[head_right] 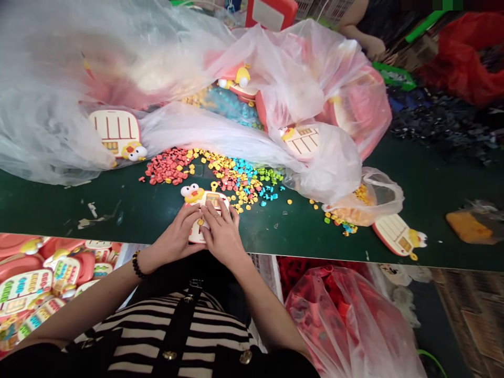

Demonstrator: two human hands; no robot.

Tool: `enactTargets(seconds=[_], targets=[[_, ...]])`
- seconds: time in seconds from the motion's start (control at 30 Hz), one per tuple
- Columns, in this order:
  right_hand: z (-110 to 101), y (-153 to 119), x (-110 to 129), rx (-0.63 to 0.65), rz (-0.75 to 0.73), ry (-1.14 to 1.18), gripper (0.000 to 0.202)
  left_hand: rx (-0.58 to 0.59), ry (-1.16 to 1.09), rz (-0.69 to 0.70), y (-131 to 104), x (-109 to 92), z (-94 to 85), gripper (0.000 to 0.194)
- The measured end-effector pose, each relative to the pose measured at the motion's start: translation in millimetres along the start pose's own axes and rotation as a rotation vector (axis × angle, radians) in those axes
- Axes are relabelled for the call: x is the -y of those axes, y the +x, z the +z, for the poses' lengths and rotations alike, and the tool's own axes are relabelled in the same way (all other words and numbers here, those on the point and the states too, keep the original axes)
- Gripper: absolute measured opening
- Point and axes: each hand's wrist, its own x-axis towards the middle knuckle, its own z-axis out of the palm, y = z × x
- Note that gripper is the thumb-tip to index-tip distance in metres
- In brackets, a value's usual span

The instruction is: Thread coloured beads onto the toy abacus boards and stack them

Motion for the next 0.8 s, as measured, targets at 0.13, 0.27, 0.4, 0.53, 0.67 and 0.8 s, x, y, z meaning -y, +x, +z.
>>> enactTargets(seconds=[0.13,0.27,0.4,0.53,0.67,0.8], targets=[[-23.4,10.0,-36.2,-0.192,0.041,0.058,0.029,0.094,0.067,-0.030,4.3,-6.0,-1.5,0.088],[-27.0,29.2,-74.9,-0.320,0.222,-0.157,0.024,0.198,0.224,-0.076,12.0,-16.8,1.1,0.078],[-23.1,39.9,-83.3,-0.300,0.186,-0.172,0.024,0.146,0.252,-0.072,11.5,-17.4,4.9,0.073],[-19.9,36.3,-62.1,-0.378,0.187,-0.046,0.023,0.125,0.185,-0.016,5.6,-12.8,3.8,0.057],[-8.0,26.5,-37.9,-0.299,0.133,-0.089,0.027,0.108,0.156,-0.035,4.3,-13.5,3.0,0.059],[1.4,12.4,-26.6,-0.235,0.165,-0.171,0.033,0.102,0.149,-0.079,5.4,-14.4,5.3,0.073]])
